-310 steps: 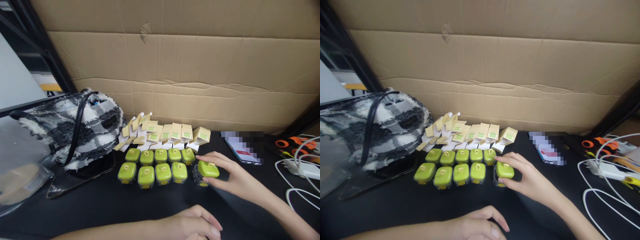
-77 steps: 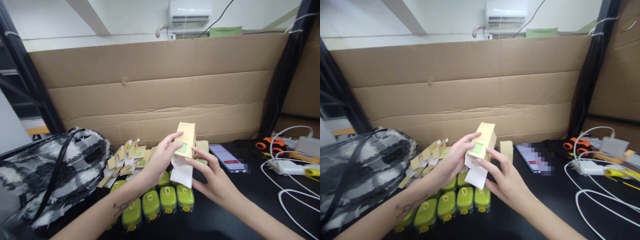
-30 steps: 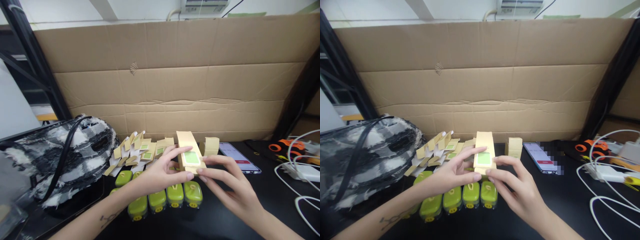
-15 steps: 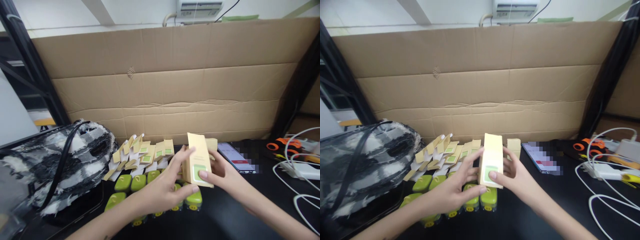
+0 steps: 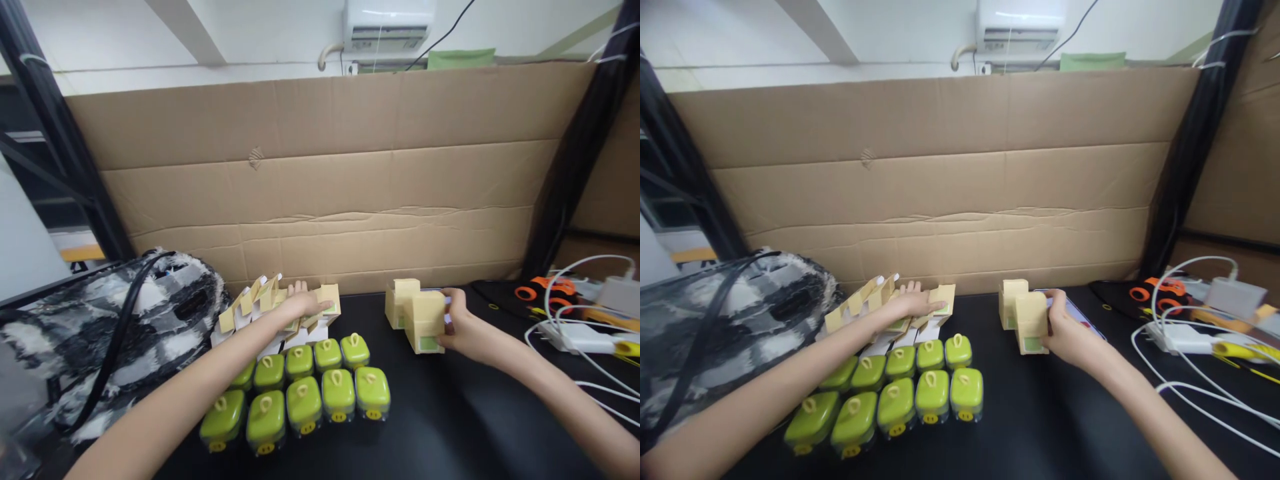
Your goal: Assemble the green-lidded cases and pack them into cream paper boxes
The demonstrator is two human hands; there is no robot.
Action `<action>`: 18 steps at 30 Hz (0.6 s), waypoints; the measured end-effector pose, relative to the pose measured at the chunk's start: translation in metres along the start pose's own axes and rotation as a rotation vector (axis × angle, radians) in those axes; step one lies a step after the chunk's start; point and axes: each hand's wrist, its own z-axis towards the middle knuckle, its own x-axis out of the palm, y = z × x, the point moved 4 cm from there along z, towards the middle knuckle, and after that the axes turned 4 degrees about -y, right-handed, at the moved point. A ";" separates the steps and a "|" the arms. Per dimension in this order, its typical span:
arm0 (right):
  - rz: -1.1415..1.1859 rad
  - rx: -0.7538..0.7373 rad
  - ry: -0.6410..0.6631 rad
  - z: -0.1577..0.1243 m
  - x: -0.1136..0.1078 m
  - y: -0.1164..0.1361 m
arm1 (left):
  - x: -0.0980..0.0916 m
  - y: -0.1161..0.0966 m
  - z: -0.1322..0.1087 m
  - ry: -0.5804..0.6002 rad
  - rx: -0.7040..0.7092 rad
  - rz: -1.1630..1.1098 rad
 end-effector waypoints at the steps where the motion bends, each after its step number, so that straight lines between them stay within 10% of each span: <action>1: 0.008 -0.021 -0.034 0.000 0.001 -0.004 | 0.004 -0.002 0.002 -0.003 0.014 0.013; 6: -0.008 -0.082 -0.238 0.005 -0.019 -0.003 | 0.010 -0.015 0.010 0.006 0.154 0.036; 18: 0.162 -0.318 -0.418 -0.011 -0.048 0.102 | 0.018 -0.062 0.018 0.054 0.337 -0.305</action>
